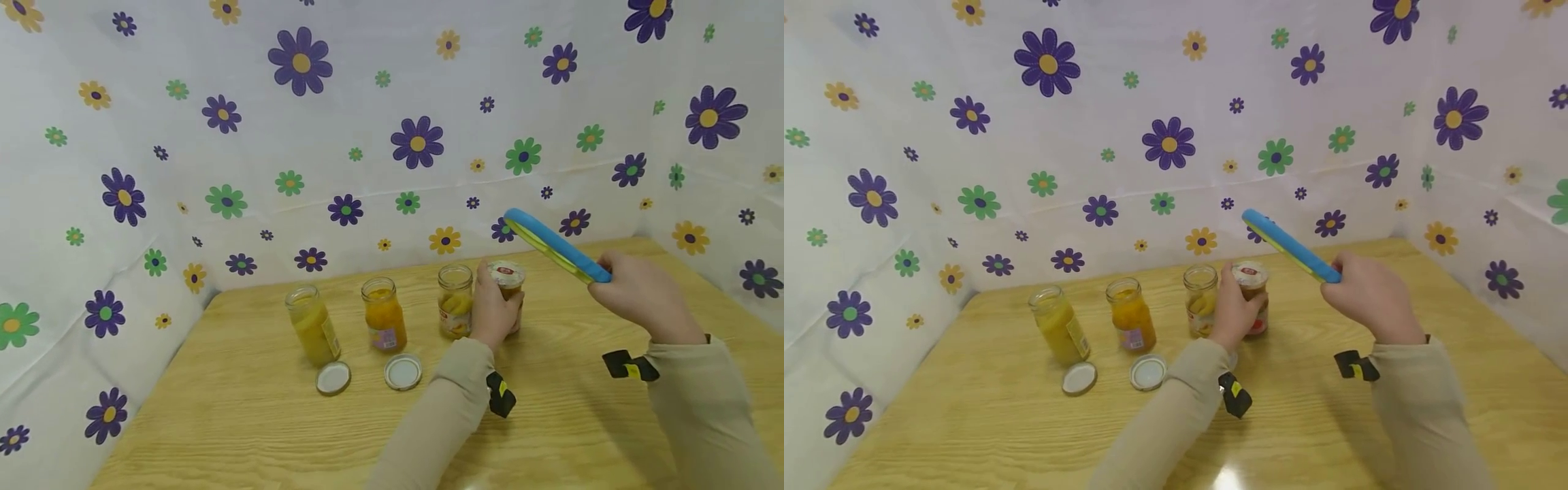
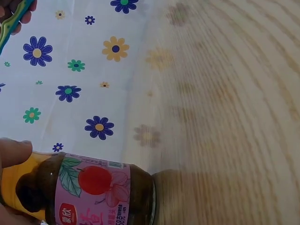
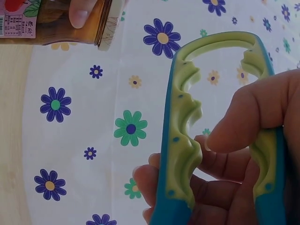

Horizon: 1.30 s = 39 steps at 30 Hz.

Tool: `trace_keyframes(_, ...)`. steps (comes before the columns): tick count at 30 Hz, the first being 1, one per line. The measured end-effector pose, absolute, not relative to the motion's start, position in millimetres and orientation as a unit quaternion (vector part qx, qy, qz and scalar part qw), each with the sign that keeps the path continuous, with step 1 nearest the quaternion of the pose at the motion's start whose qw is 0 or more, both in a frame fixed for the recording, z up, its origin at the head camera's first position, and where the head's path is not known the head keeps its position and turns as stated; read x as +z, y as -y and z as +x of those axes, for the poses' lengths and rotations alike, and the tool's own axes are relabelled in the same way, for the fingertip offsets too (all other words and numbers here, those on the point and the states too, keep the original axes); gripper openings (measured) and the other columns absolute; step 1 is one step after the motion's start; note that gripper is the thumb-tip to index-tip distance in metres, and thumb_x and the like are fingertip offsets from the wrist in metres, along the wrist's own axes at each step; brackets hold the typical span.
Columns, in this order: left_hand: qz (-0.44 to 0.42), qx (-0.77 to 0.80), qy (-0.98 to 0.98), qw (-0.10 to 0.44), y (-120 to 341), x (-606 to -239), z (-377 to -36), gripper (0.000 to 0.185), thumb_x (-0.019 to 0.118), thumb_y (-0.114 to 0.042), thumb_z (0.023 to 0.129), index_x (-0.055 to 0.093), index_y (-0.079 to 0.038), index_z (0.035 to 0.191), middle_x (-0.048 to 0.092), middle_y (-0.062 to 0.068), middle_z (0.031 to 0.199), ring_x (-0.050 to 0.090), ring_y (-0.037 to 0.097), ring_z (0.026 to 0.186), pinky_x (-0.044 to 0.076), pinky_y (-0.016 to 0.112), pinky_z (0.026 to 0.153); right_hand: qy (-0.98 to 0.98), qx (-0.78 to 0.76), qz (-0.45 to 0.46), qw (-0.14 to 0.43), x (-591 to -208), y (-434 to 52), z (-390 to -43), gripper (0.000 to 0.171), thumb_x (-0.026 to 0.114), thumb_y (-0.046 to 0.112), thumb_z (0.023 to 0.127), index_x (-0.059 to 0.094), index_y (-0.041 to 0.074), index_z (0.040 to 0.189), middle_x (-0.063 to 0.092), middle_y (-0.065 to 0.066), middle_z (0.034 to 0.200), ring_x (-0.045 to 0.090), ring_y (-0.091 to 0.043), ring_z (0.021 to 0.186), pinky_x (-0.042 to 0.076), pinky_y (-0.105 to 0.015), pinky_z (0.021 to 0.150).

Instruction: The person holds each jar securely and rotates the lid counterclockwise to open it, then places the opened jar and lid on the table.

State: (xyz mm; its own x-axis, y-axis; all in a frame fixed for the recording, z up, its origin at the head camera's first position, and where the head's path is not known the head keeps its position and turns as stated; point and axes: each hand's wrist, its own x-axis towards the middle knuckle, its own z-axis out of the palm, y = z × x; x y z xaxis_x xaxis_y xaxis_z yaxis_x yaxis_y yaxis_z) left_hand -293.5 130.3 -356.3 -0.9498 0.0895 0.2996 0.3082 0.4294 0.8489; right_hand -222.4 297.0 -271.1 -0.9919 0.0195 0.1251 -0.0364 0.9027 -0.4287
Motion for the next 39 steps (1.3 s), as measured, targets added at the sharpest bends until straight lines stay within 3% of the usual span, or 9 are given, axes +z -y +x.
trace_keyframes(4, -0.118, -0.513, 0.846, 0.085, -123.9, -354.8, -291.1, 0.077, 0.07, -0.016, 0.077, 0.02, -0.005, 0.136, 0.049, 0.015, 0.118, 0.05, 0.023, 0.107, 0.042, 0.031, 0.088, 0.972, 0.228, 0.006, 0.062, -271.3, -293.8, -224.7, 0.03, 0.049, 0.016, 0.078, 0.05, -0.006, 0.098, 0.05, -0.008, 0.068, 0.04, -0.019, 0.052, 0.028, -0.027, 0.043)
trace_keyframes(12, -0.182, -0.512, 0.839, -0.024, -106.8, -348.4, -267.4, 0.069, 0.075, -0.023, 0.071, 0.037, -0.01, 0.127, 0.053, 0.0, 0.112, 0.05, 0.011, 0.102, 0.043, 0.025, 0.084, 0.971, 0.229, 0.014, 0.065, -268.5, -289.0, -223.9, 0.029, 0.05, 0.015, 0.077, 0.05, -0.007, 0.096, 0.05, -0.008, 0.067, 0.04, -0.019, 0.052, 0.029, -0.027, 0.042)
trace_keyframes(21, -0.266, -0.516, 0.807, -0.108, -61.7, -346.9, -229.7, 0.063, 0.076, -0.017, 0.07, 0.041, -0.012, 0.123, 0.052, -0.008, 0.108, 0.05, 0.004, 0.101, 0.042, 0.019, 0.082, 0.973, 0.209, 0.051, 0.082, -265.4, -277.4, -218.9, 0.02, 0.053, 0.013, 0.074, 0.052, -0.001, 0.089, 0.049, -0.004, 0.063, 0.04, -0.019, 0.05, 0.028, -0.028, 0.041)
trace_keyframes(26, -0.274, -0.525, 0.799, -0.105, -23.9, -348.7, -218.8, 0.065, 0.076, -0.016, 0.07, 0.04, -0.011, 0.124, 0.052, -0.005, 0.112, 0.05, 0.008, 0.105, 0.04, 0.021, 0.087, 0.964, 0.169, 0.147, 0.147, -264.1, -260.2, -210.3, 0.014, 0.061, 0.009, 0.069, 0.054, 0.005, 0.081, 0.05, 0.002, 0.059, 0.037, -0.013, 0.045, 0.027, -0.026, 0.04)
trace_keyframes(31, -0.278, -0.554, 0.781, -0.083, 6.2, -350.4, -219.8, 0.066, 0.074, -0.01, 0.072, 0.037, -0.01, 0.127, 0.051, 0.0, 0.116, 0.049, 0.014, 0.108, 0.039, 0.026, 0.091, 0.928, 0.127, 0.254, 0.242, -269.4, -236.1, -202.3, 0.022, 0.064, 0.002, 0.059, 0.052, 0.009, 0.076, 0.045, 0.005, 0.061, 0.032, -0.008, 0.046, 0.027, -0.023, 0.042)
trace_keyframes(36, -0.29, -0.575, 0.762, -0.071, 26.5, -346.3, -218.3, 0.065, 0.072, -0.002, 0.072, 0.038, -0.013, 0.127, 0.049, 0.005, 0.12, 0.048, 0.018, 0.109, 0.039, 0.029, 0.091, 0.924, 0.103, 0.285, 0.234, -282.3, -216.2, -203.1, 0.03, 0.058, -0.006, 0.055, 0.046, 0.009, 0.078, 0.042, 0.001, 0.068, 0.031, -0.01, 0.05, 0.029, -0.023, 0.044)
trace_keyframes(39, -0.299, -0.584, 0.75, -0.077, 33.4, -337.6, -213.3, 0.064, 0.069, 0.003, 0.073, 0.038, -0.01, 0.127, 0.047, 0.009, 0.122, 0.047, 0.02, 0.111, 0.039, 0.028, 0.091, 0.931, 0.091, 0.285, 0.207, -288.5, -208.0, -203.8, 0.031, 0.057, -0.009, 0.057, 0.044, 0.007, 0.081, 0.041, -0.002, 0.071, 0.033, -0.012, 0.05, 0.032, -0.022, 0.044)
